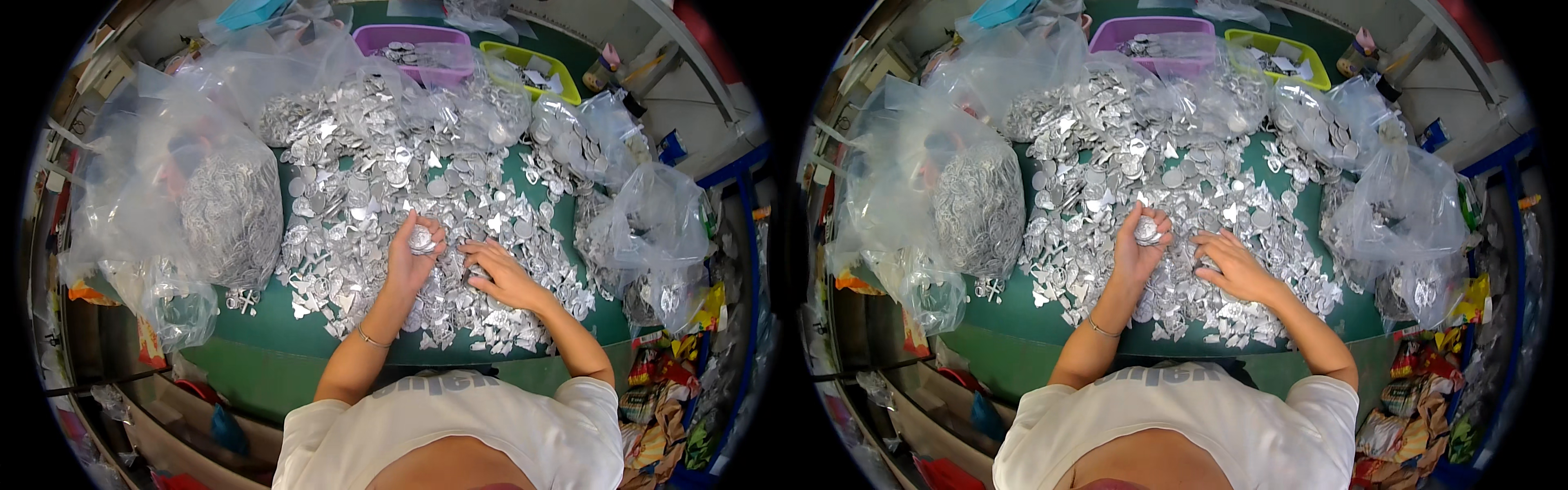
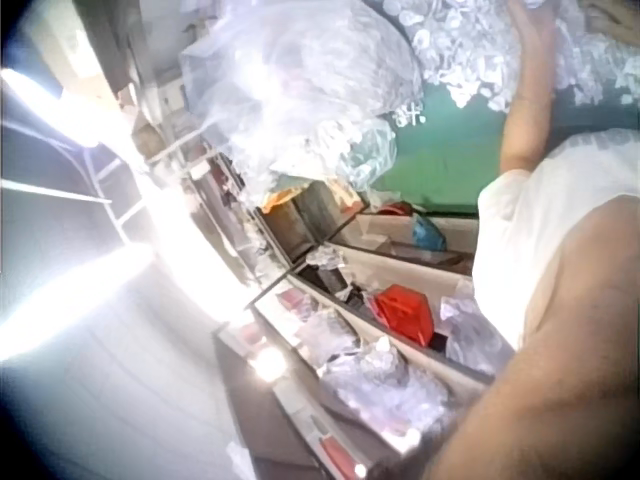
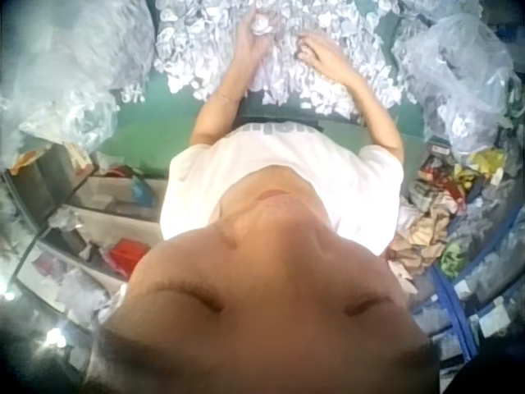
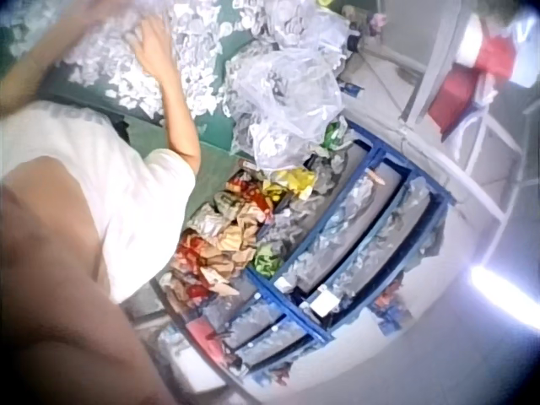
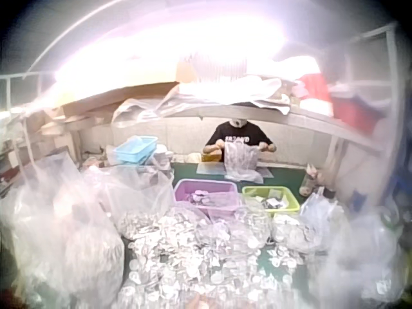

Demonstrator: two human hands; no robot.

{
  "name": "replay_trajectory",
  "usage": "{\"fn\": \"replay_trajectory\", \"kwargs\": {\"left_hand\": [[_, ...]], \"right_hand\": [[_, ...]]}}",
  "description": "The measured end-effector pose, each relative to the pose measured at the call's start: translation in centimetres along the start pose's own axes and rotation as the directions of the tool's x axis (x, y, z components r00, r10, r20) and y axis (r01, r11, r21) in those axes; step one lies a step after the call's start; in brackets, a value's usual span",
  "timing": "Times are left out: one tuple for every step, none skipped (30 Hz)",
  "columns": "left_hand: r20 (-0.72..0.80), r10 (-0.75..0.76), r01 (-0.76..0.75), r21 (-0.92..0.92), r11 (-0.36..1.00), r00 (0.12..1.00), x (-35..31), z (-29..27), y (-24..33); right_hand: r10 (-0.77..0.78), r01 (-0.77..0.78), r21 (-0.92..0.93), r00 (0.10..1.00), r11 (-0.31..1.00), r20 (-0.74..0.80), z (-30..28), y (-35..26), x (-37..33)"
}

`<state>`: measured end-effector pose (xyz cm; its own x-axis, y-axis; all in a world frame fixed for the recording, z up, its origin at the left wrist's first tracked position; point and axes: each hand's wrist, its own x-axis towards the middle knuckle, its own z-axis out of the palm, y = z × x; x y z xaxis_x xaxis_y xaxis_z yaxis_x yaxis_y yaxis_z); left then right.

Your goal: The person picks up and counts small silver butterfly-shaped metal parts from a large pile on a green table and places them into plastic bags.

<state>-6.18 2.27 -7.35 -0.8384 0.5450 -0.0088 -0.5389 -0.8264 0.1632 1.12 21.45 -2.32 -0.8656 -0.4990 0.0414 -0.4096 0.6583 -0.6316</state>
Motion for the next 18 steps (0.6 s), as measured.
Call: {"fn": "replay_trajectory", "kwargs": {"left_hand": [[0.109, -0.023, 0.031, -0.068, 0.997, 0.994, 0.0, -0.3, 0.1], [-0.058, 0.014, -0.013, 0.014, 1.0, 0.998, -0.4, -0.5, -0.2], [-0.142, 0.039, -0.03, 0.065, 0.997, 0.989, -0.6, 0.6, -0.4], [-0.22, 0.073, -0.048, 0.12, 0.992, 0.973, -0.7, 1.5, -0.5], [-0.294, 0.113, -0.062, 0.176, 0.982, 0.949, -0.7, 2.0, -0.6], [-0.282, 0.115, -0.063, 0.189, 0.98, 0.953, -0.6, 2.0, -0.7], [-0.27, 0.119, -0.065, 0.201, 0.977, 0.956, -0.5, 2.1, -0.6], [-0.258, 0.124, -0.069, 0.212, 0.975, 0.958, -0.4, 2.0, -0.5], [-0.243, 0.105, -0.052, 0.217, 0.975, 0.964, -0.4, 1.6, -0.5], [-0.228, 0.09, -0.039, 0.218, 0.975, 0.969, -0.4, 0.8, -0.4], [-0.21, 0.069, -0.021, 0.22, 0.975, 0.975, -0.2, 0.4, -0.4], [-0.211, 0.066, -0.015, 0.236, 0.972, 0.975, -0.1, 0.7, -0.4], [-0.215, 0.07, -0.013, 0.255, 0.967, 0.974, -0.2, 1.2, -0.6], [-0.219, 0.074, -0.011, 0.273, 0.962, 0.973, -0.3, 1.6, -0.7], [-0.234, 0.072, -0.003, 0.283, 0.959, 0.97, -0.4, 1.9, -0.8], [-0.247, 0.069, 0.006, 0.292, 0.956, 0.966, -0.4, 2.1, -0.8], [-0.26, 0.065, 0.017, 0.301, 0.953, 0.963, -0.3, 2.2, -0.9], [-0.248, 0.068, 0.01, 0.298, 0.954, 0.966, -0.3, 2.1, -0.9]], "right_hand": [[0.022, -0.022, 0.016, 0.999, 1.0, 0.033, -0.1, -0.5, -0.4], [-0.01, 0.01, 0.016, 1.0, 1.0, -0.026, 0.0, -1.0, -0.7], [-0.007, 0.012, 0.091, 0.998, 0.996, -0.055, 0.1, -0.8, -1.0], [-0.009, 0.023, 0.163, 0.996, 0.986, -0.084, 0.0, -0.3, -1.1], [-0.011, 0.037, 0.233, 0.994, 0.972, -0.113, -0.1, 0.4, -1.1], [0.143, -0.045, 0.445, 0.971, 0.895, -0.191, 0.1, 1.3, -1.1], [0.226, -0.111, 0.344, 0.923, 0.932, -0.313, -0.3, 2.2, -0.6], [0.287, -0.192, 0.249, 0.853, 0.949, -0.436, -1.0, 3.0, 0.2], [0.36, -0.27, 0.246, 0.791, 0.931, -0.494, -1.7, 3.7, 1.4], [0.423, -0.346, 0.245, 0.722, 0.906, -0.547, -2.5, 4.5, 2.7], [0.363, -0.363, 0.129, 0.71, 0.923, -0.604, -2.7, 6.3, 3.7], [0.297, -0.385, 0.009, 0.696, 0.923, -0.654, -2.6, 8.4, 4.5], [0.318, -0.494, -0.099, 0.688, 0.864, -0.652, -2.5, 9.5, 5.8], [0.339, -0.588, -0.207, 0.679, 0.782, -0.652, -2.1, 10.2, 7.2], [0.358, -0.668, -0.31, 0.666, 0.677, -0.654, -1.7, 10.8, 8.2], [0.439, -0.65, -0.295, 0.718, 0.7, -0.54, -1.4, 11.2, 8.8], [0.416, -0.627, -0.241, 0.71, 0.741, -0.568, -0.7, 11.5, 9.1], [0.392, -0.594, -0.188, 0.704, 0.782, -0.592, 0.1, 11.4, 9.4]]}}
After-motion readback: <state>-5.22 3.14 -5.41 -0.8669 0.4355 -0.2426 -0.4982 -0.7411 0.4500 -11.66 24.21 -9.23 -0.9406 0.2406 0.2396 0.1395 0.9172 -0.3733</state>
